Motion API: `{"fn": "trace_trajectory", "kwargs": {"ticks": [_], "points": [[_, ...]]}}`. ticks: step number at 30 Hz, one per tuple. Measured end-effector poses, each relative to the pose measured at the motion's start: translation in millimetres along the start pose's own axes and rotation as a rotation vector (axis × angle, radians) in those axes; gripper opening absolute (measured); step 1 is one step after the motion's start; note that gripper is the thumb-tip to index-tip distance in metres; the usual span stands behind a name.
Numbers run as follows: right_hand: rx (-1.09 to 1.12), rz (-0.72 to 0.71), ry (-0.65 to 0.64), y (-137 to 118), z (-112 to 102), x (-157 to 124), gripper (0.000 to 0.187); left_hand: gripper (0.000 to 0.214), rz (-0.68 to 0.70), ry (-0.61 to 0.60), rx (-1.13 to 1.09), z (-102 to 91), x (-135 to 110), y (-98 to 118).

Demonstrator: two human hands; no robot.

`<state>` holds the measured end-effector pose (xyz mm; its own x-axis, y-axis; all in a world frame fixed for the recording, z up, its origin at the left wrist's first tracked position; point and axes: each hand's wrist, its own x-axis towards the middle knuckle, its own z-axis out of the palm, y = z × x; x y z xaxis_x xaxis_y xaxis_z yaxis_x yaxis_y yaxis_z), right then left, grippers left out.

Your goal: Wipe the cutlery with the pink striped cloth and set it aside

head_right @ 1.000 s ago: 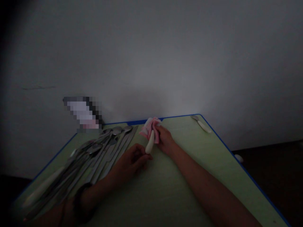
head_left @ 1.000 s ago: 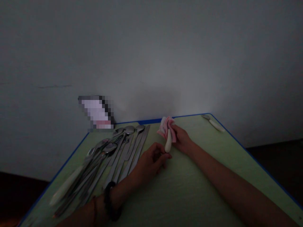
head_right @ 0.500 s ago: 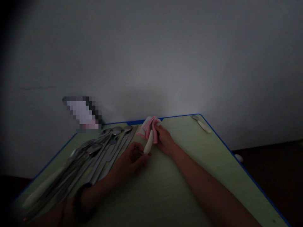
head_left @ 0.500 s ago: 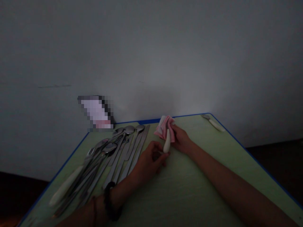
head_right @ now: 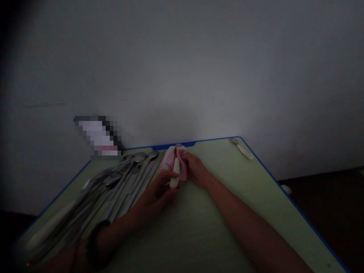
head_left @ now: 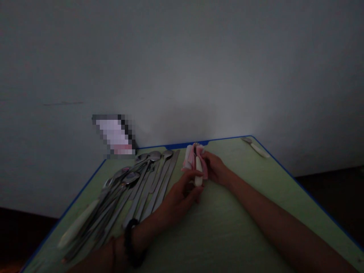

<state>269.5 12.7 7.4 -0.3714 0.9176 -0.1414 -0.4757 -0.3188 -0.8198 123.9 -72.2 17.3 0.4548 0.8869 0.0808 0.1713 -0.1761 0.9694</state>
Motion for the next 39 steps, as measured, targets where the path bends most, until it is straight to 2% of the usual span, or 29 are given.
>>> {"fn": "trace_trajectory", "kwargs": {"ticks": [4,9,13,17,20,24,29,39], "points": [[0.109,0.084,-0.034,-1,1,0,0.01,0.029,-0.023,-0.003,0.018,0.2,-1,-1],[0.18,0.094,0.069,-2,1,2,0.015,0.028,-0.034,-0.007,0.035,-0.2,0,2],[0.259,0.012,0.125,-7,2,4,0.022,0.024,-0.058,-0.043,0.067,-0.1,-1,4],[0.316,-0.098,0.021,-10,5,5,0.029,0.021,-0.068,-0.071,0.033,0.5,-2,5],[0.291,-0.106,-0.009,-7,3,6,0.037,0.02,-0.079,-0.085,0.027,0.1,-2,6],[0.146,-0.098,0.061,1,-1,6,0.029,0.021,-0.057,-0.079,0.036,-1.3,-2,7],[0.008,-0.121,0.02,1,-1,1,0.031,0.023,-0.046,-0.138,0.073,-2.6,-3,8],[0.041,-0.092,-0.034,1,-7,1,0.03,0.023,-0.08,-0.116,0.012,-3.3,-3,8]]}}
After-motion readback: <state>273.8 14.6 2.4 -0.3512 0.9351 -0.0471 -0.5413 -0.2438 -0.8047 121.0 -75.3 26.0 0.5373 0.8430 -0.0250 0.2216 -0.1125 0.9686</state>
